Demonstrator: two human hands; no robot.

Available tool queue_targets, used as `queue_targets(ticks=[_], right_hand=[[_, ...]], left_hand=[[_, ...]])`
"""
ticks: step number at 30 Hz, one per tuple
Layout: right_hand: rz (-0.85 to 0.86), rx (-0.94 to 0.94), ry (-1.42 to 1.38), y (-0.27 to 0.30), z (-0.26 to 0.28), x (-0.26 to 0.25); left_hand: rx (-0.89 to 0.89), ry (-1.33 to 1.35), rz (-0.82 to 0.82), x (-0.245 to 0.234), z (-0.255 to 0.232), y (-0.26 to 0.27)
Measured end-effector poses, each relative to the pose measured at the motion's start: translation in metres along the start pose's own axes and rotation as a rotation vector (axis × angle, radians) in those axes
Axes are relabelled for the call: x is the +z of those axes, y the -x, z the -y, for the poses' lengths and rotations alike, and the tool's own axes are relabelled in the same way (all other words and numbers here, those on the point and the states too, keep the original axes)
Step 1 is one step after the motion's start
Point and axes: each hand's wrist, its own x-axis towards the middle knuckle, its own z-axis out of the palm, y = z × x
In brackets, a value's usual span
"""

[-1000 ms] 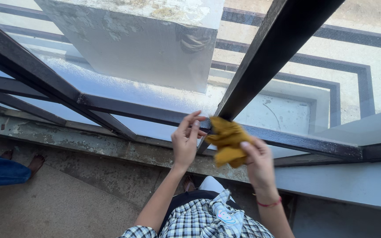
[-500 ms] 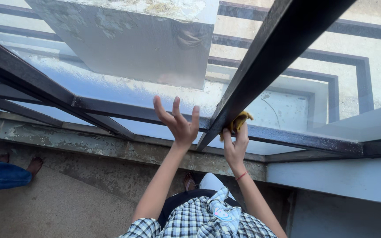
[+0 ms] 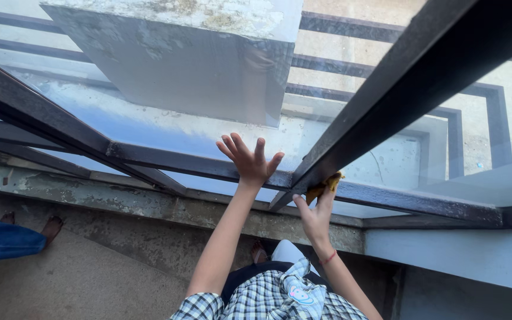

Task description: The person wipes the black metal frame of a window using a yellow cloth, moving it along the horizontal and vertical bars.

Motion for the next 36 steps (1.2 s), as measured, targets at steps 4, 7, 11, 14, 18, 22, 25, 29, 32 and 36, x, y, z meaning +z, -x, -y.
queue_targets(ticks=[4, 7, 11, 14, 18, 22, 25, 29, 32, 36], right_hand=[[0.016, -0.08, -0.092, -0.003, 0.038, -0.008], [0.033, -0.115, -0.168, -0.013, 0.067, -0.022], [0.036, -0.207, -0.071, -0.016, 0.079, -0.02], [0.023, -0.199, 0.102, -0.009, 0.066, -0.018], [0.061, -0.249, 0.198, 0.001, 0.031, -0.006], [0.097, -0.038, 0.208, 0.011, 0.005, 0.004], [0.103, 0.0, 0.131, 0.011, 0.003, 0.008], [0.091, -0.009, 0.091, 0.009, 0.034, 0.001], [0.08, -0.084, 0.065, -0.005, 0.075, -0.008], [0.054, -0.143, 0.111, -0.016, 0.112, -0.028]], left_hand=[[-0.002, -0.006, -0.004, 0.001, -0.001, 0.0], [0.0, -0.008, -0.006, 0.002, -0.001, 0.0], [0.002, -0.008, -0.012, 0.002, 0.0, 0.0], [0.001, 0.004, -0.01, 0.002, -0.001, 0.001], [-0.003, 0.013, 0.001, 0.0, 0.0, 0.002], [0.001, 0.026, -0.004, -0.002, 0.0, 0.001], [0.006, 0.035, -0.005, -0.002, 0.001, -0.001], [0.012, 0.029, -0.001, -0.004, 0.002, 0.003], [0.015, 0.018, -0.009, -0.003, 0.004, 0.001], [0.01, 0.019, -0.016, -0.002, 0.004, 0.002]])
